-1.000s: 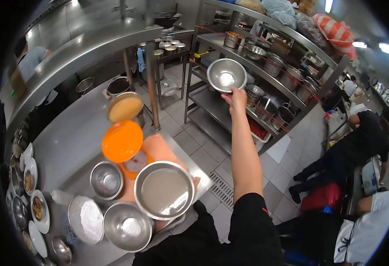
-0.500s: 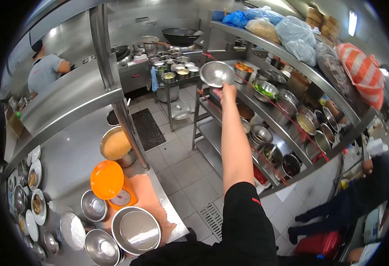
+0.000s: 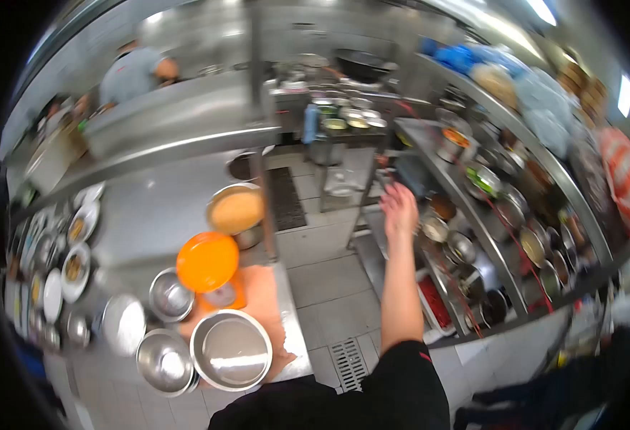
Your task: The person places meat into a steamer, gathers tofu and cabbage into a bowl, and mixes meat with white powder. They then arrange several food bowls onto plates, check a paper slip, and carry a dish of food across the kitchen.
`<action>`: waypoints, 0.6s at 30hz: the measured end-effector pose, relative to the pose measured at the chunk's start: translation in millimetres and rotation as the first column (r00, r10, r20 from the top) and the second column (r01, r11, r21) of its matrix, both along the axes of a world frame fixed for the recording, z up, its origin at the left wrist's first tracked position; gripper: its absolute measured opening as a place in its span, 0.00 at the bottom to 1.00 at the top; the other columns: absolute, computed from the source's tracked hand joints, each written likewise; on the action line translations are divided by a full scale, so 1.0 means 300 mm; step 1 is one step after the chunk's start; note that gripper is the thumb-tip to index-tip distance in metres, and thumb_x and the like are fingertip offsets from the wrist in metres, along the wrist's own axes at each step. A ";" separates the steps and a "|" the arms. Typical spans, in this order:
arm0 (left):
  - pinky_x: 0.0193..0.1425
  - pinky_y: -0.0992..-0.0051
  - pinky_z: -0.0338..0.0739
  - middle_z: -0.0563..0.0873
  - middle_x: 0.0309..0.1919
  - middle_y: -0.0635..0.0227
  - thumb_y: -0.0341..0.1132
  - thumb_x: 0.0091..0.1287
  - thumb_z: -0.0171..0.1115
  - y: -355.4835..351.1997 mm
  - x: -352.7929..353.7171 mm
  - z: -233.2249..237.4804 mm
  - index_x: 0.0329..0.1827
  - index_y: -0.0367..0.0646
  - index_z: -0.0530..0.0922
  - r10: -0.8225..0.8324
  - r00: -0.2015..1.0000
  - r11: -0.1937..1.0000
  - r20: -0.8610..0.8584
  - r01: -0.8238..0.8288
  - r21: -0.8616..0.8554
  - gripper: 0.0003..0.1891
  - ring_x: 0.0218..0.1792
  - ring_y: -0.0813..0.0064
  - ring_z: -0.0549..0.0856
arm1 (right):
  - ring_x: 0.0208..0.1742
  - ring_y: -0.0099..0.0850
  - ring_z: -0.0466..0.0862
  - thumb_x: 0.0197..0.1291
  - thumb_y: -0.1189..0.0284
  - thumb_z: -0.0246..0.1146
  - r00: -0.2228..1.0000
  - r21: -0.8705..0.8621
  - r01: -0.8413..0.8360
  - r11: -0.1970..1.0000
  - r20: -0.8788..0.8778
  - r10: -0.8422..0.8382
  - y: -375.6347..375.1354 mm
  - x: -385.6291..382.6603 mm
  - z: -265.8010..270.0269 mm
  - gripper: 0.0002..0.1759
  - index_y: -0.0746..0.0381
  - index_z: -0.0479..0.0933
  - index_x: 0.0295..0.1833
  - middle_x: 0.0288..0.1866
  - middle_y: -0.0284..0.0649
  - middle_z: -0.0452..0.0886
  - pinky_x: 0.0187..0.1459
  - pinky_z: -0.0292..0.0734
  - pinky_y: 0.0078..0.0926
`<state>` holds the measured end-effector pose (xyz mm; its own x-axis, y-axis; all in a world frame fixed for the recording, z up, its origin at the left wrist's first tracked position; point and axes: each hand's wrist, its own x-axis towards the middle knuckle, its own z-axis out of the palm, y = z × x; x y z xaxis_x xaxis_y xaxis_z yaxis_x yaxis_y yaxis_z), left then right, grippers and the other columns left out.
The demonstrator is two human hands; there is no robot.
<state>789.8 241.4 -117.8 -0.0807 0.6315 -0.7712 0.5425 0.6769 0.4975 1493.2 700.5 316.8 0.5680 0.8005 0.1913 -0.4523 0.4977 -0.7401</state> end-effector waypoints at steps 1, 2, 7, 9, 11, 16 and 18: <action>0.43 0.65 0.80 0.87 0.35 0.57 0.43 0.58 0.63 -0.035 -0.071 -0.018 0.44 0.36 0.81 -0.569 0.747 0.746 -0.343 0.645 0.167 0.19 0.40 0.65 0.86 | 0.33 0.31 0.81 0.63 0.67 0.58 0.999 -0.011 -0.038 0.999 0.010 0.038 -0.076 -0.078 -0.042 0.15 0.61 0.73 0.53 0.40 0.42 0.82 0.33 0.78 0.28; 0.43 0.64 0.80 0.87 0.35 0.57 0.43 0.58 0.63 -0.080 -0.132 -0.035 0.43 0.36 0.81 -0.655 0.511 0.515 -0.557 0.841 0.166 0.19 0.41 0.65 0.86 | 0.32 0.29 0.80 0.63 0.67 0.58 0.994 -0.020 -0.111 0.994 -0.003 0.111 -0.164 -0.189 -0.034 0.14 0.61 0.73 0.53 0.37 0.40 0.81 0.31 0.75 0.26; 0.30 0.63 0.78 0.83 0.17 0.57 0.51 0.65 0.52 -0.237 -0.130 -0.094 0.18 0.38 0.81 0.430 0.898 0.902 -0.090 -0.423 0.088 0.26 0.19 0.64 0.83 | 0.26 0.23 0.69 0.67 0.68 0.55 0.863 0.064 -0.501 0.863 0.116 0.492 -0.512 -0.844 0.037 0.08 0.62 0.72 0.43 0.26 0.34 0.70 0.27 0.64 0.20; 0.23 0.65 0.78 0.82 0.17 0.59 0.47 0.64 0.55 -0.310 -0.148 0.061 0.25 0.37 0.80 0.522 0.852 0.851 0.024 -0.523 0.044 0.20 0.17 0.66 0.83 | 0.23 0.26 0.70 0.67 0.66 0.55 0.589 0.188 -0.805 0.563 0.361 0.723 -0.645 -1.160 0.057 0.10 0.63 0.72 0.39 0.23 0.37 0.71 0.26 0.67 0.22; 0.20 0.69 0.80 0.83 0.21 0.62 0.47 0.65 0.56 -0.429 -0.188 0.056 0.39 0.38 0.78 0.702 0.700 0.708 0.129 -0.706 -0.022 0.18 0.18 0.71 0.82 | 0.23 0.29 0.75 0.67 0.69 0.54 0.404 0.125 -0.913 0.389 0.423 0.811 -0.805 -1.486 0.026 0.11 0.65 0.73 0.37 0.24 0.41 0.75 0.29 0.74 0.25; 0.24 0.68 0.82 0.84 0.30 0.62 0.49 0.65 0.58 -0.699 -0.416 0.117 0.45 0.40 0.77 0.798 0.582 0.599 0.158 -0.795 -0.098 0.19 0.25 0.71 0.85 | 0.40 0.25 0.81 0.62 0.80 0.53 -0.360 -0.564 -0.823 -0.064 0.430 0.828 -1.142 -2.227 -0.219 0.14 0.64 0.73 0.53 0.44 0.38 0.80 0.43 0.78 0.24; 0.25 0.70 0.80 0.83 0.33 0.63 0.49 0.65 0.57 -0.795 -0.580 0.198 0.47 0.41 0.75 0.852 0.453 0.471 0.262 -0.882 -0.008 0.19 0.27 0.71 0.84 | 0.43 0.27 0.82 0.62 0.77 0.52 -0.496 -0.647 -0.762 -0.039 0.544 0.677 -1.204 -2.470 -0.481 0.13 0.64 0.74 0.51 0.44 0.39 0.81 0.43 0.77 0.24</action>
